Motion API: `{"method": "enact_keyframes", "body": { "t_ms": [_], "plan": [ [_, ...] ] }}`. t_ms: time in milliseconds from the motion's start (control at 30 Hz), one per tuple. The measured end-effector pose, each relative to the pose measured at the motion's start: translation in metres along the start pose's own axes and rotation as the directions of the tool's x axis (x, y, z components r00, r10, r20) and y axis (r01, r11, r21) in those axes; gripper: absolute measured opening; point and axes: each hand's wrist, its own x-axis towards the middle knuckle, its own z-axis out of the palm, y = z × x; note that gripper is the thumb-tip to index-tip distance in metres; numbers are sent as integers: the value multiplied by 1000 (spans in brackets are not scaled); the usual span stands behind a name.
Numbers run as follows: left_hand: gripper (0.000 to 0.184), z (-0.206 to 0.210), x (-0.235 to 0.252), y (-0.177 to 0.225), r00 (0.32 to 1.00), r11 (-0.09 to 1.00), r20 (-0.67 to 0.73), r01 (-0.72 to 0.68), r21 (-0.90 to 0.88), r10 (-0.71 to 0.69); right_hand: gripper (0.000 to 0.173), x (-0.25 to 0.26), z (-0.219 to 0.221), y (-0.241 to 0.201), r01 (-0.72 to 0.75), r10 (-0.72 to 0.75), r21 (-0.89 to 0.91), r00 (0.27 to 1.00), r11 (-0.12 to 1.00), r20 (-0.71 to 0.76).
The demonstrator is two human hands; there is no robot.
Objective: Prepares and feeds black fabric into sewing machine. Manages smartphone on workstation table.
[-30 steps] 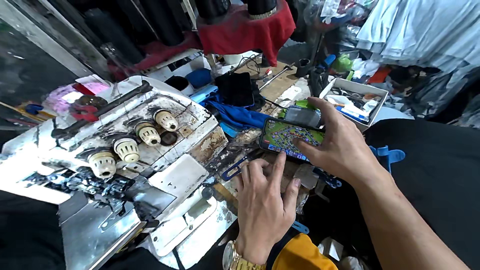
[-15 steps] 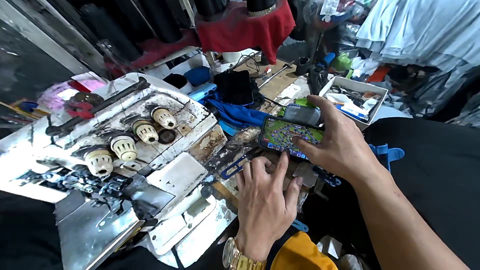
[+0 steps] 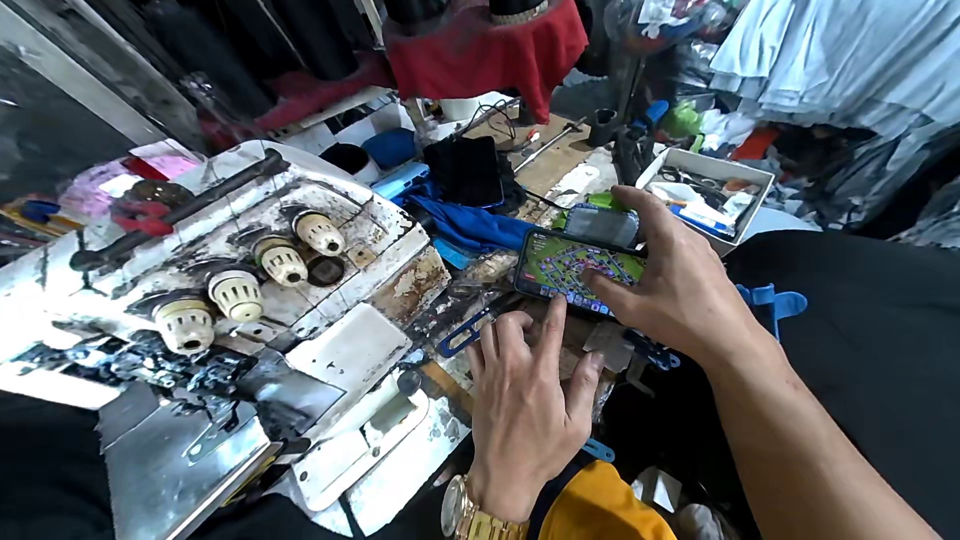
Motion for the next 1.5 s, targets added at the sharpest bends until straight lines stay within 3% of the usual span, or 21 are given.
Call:
{"method": "enact_keyframes", "body": {
  "t_ms": [1167,1500],
  "plan": [
    [65,-1,-2,-1,998,998,2,-67,-13,67,87,0,0,0,0,0,-1,1000,1000,1],
    [55,-2,0,1,992,994,52,-111,-6,112,86,1,0,0,-2,2,-1,1000,1000,6]
  ]
}}
